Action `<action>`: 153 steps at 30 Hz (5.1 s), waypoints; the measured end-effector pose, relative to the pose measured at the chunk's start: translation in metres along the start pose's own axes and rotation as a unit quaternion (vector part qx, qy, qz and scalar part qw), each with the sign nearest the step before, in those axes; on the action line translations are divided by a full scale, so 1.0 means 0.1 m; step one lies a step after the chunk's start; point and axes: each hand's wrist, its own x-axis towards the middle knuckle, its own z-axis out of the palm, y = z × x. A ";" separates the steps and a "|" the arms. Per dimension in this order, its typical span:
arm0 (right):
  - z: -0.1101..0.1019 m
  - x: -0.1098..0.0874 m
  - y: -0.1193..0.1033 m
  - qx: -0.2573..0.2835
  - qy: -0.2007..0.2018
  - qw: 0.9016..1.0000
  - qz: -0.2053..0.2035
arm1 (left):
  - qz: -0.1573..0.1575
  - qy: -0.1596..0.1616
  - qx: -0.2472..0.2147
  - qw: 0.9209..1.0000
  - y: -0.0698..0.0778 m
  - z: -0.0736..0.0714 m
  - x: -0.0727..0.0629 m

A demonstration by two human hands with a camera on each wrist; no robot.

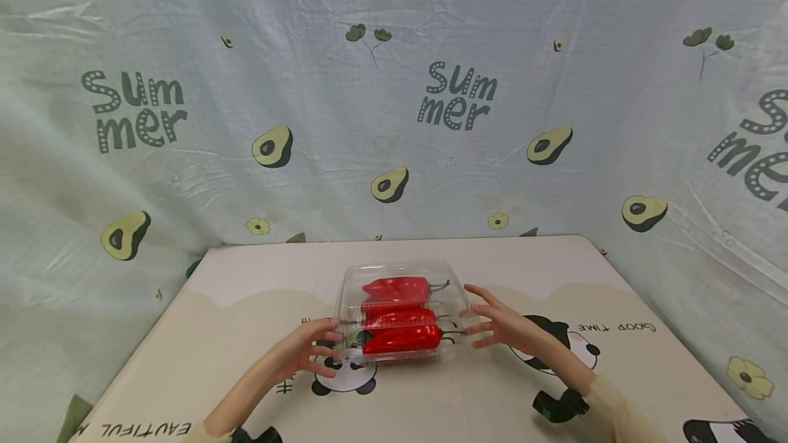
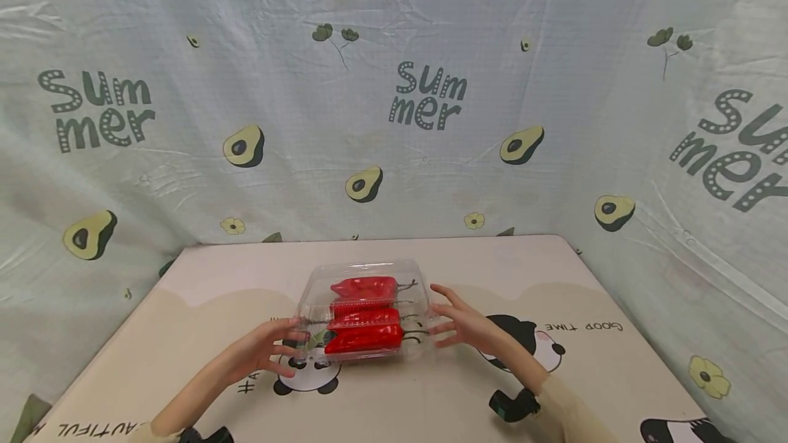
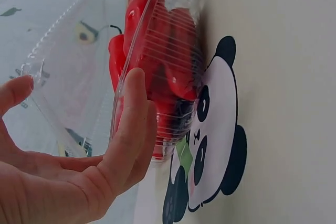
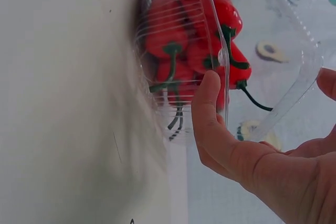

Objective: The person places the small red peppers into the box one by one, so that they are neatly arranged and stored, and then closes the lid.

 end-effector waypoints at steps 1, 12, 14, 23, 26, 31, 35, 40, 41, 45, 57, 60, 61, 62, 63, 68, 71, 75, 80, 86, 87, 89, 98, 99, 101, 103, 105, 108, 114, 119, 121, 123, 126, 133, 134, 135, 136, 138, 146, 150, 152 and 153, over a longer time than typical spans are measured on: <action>0.01 -0.01 0.00 0.001 0.000 1.000 0.001 | -0.001 -0.001 0.000 1.000 0.00 0.01 -0.02; 0.12 -0.13 0.01 0.031 0.010 0.999 0.021 | -0.004 -0.018 -0.023 1.000 -0.06 0.06 -0.14; 0.13 -0.14 0.04 0.036 0.014 0.999 0.022 | -0.004 -0.016 -0.028 0.999 -0.08 0.07 -0.14; 0.16 -0.15 0.13 0.049 0.016 0.998 0.032 | -0.021 -0.015 -0.040 0.999 -0.16 0.08 -0.12; 0.17 -0.15 0.14 0.054 0.018 0.998 0.035 | -0.023 -0.018 -0.044 0.999 -0.17 0.09 -0.12; 0.19 -0.16 0.18 0.060 0.022 0.997 0.040 | -0.029 -0.023 -0.056 0.998 -0.18 0.10 -0.12; 0.20 -0.17 0.19 0.066 0.017 0.997 0.038 | -0.027 -0.024 -0.059 0.998 -0.18 0.11 -0.13; 0.21 -0.18 0.18 0.078 0.013 0.996 0.036 | -0.024 -0.026 -0.061 0.998 -0.19 0.10 -0.12; 0.22 -0.19 0.18 0.081 0.012 0.996 0.036 | -0.023 -0.027 -0.061 0.997 -0.19 0.10 -0.12; 0.24 -0.19 0.18 0.088 0.008 0.995 0.039 | -0.020 -0.032 -0.061 0.997 -0.22 0.08 -0.11; 0.26 -0.13 0.21 0.104 -0.012 0.993 0.055 | -0.025 -0.024 -0.055 0.998 -0.24 0.07 -0.07; 0.26 -0.12 0.21 0.108 -0.022 0.992 0.057 | -0.022 -0.023 -0.046 0.998 -0.24 0.07 -0.06; 0.26 -0.12 0.21 0.110 -0.026 0.992 0.056 | -0.021 -0.022 -0.043 0.999 -0.24 0.07 -0.06; 0.25 -0.12 0.22 0.113 -0.029 0.992 0.056 | -0.019 -0.021 -0.040 0.999 -0.24 0.08 -0.05; 0.25 -0.12 0.22 0.116 -0.032 0.991 0.057 | -0.018 -0.021 -0.036 0.999 -0.25 0.08 -0.05; 0.25 -0.12 0.24 0.119 -0.046 0.990 0.054 | -0.016 -0.020 -0.025 0.999 -0.26 0.09 -0.04; 0.26 -0.13 0.24 0.115 -0.049 0.991 0.056 | -0.016 -0.021 -0.023 0.999 -0.27 0.09 -0.04; 0.28 -0.13 0.23 0.111 -0.047 0.991 0.064 | -0.013 -0.025 -0.022 0.999 -0.27 0.09 -0.04; 0.29 -0.14 0.22 0.107 -0.045 0.991 0.067 | -0.016 -0.031 -0.024 0.999 -0.26 0.09 -0.04; 0.30 -0.14 0.20 0.103 -0.048 0.991 0.068 | -0.019 -0.029 -0.023 0.999 -0.25 0.09 -0.04; 0.30 -0.14 0.20 0.103 -0.048 0.991 0.068 | -0.020 -0.029 -0.024 0.999 -0.24 0.08 -0.04; 0.30 -0.14 0.19 0.103 -0.049 0.991 0.068 | -0.022 -0.028 -0.025 0.999 -0.24 0.08 -0.04; 0.29 -0.14 0.19 0.103 -0.042 0.992 0.061 | -0.020 -0.021 -0.027 0.999 -0.25 0.07 -0.03; 0.28 -0.13 0.20 0.104 -0.040 0.992 0.061 | -0.020 -0.020 -0.027 0.999 -0.25 0.07 -0.02; 0.27 -0.13 0.21 0.101 -0.037 0.992 0.059 | -0.020 -0.018 -0.026 0.999 -0.25 0.07 -0.02; 0.26 -0.12 0.22 0.095 -0.033 0.993 0.059 | -0.018 -0.018 -0.024 0.999 -0.25 0.07 -0.02; 0.25 -0.11 0.23 0.086 -0.030 0.994 0.057 | -0.016 -0.018 -0.020 1.000 -0.25 0.06 -0.01; 0.24 -0.10 0.24 0.077 -0.026 0.995 0.056 | -0.014 -0.018 -0.016 1.000 -0.25 0.06 -0.01; 0.24 -0.10 0.23 0.072 -0.023 0.996 0.056 | -0.018 -0.019 -0.016 1.000 -0.24 0.06 -0.01; 0.24 -0.10 0.23 0.072 -0.024 0.996 0.055 | -0.019 -0.018 -0.019 1.000 -0.23 0.07 -0.02; 0.24 -0.10 0.23 0.071 -0.024 0.996 0.054 | -0.018 -0.017 -0.019 1.000 -0.23 0.07 -0.02; 0.24 -0.10 0.23 0.070 -0.024 0.996 0.054 | -0.017 -0.015 -0.021 1.000 -0.23 0.07 -0.02; 0.24 -0.10 0.23 0.069 -0.024 0.996 0.055 | -0.016 -0.013 -0.024 0.999 -0.24 0.07 -0.01; 0.23 -0.09 0.23 0.073 -0.024 0.995 0.056 | -0.016 -0.010 -0.030 0.999 -0.24 0.07 -0.01; 0.23 -0.09 0.23 0.074 -0.024 0.995 0.057 | -0.016 -0.009 -0.031 0.999 -0.24 0.07 0.00; 0.23 -0.09 0.23 0.074 -0.024 0.995 0.057 | -0.016 -0.009 -0.031 0.999 -0.25 0.07 0.00; 0.23 -0.09 0.23 0.074 -0.024 0.995 0.057 | -0.017 -0.008 -0.031 0.999 -0.25 0.07 0.00; 0.23 -0.09 0.23 0.075 -0.025 0.995 0.058 | -0.017 -0.007 -0.031 0.999 -0.25 0.07 0.00; 0.23 -0.09 0.24 0.075 -0.028 0.995 0.059 | -0.016 -0.012 -0.017 1.000 -0.26 0.07 -0.01; 0.22 -0.09 0.24 0.077 -0.032 0.995 0.058 | -0.018 -0.019 -0.011 1.000 -0.26 0.06 -0.01; 0.22 -0.09 0.24 0.077 -0.035 0.995 0.056 | -0.018 -0.022 -0.011 1.000 -0.25 0.06 -0.01; 0.22 -0.09 0.24 0.076 -0.037 0.995 0.054 | -0.019 -0.024 -0.013 0.999 -0.25 0.05 -0.01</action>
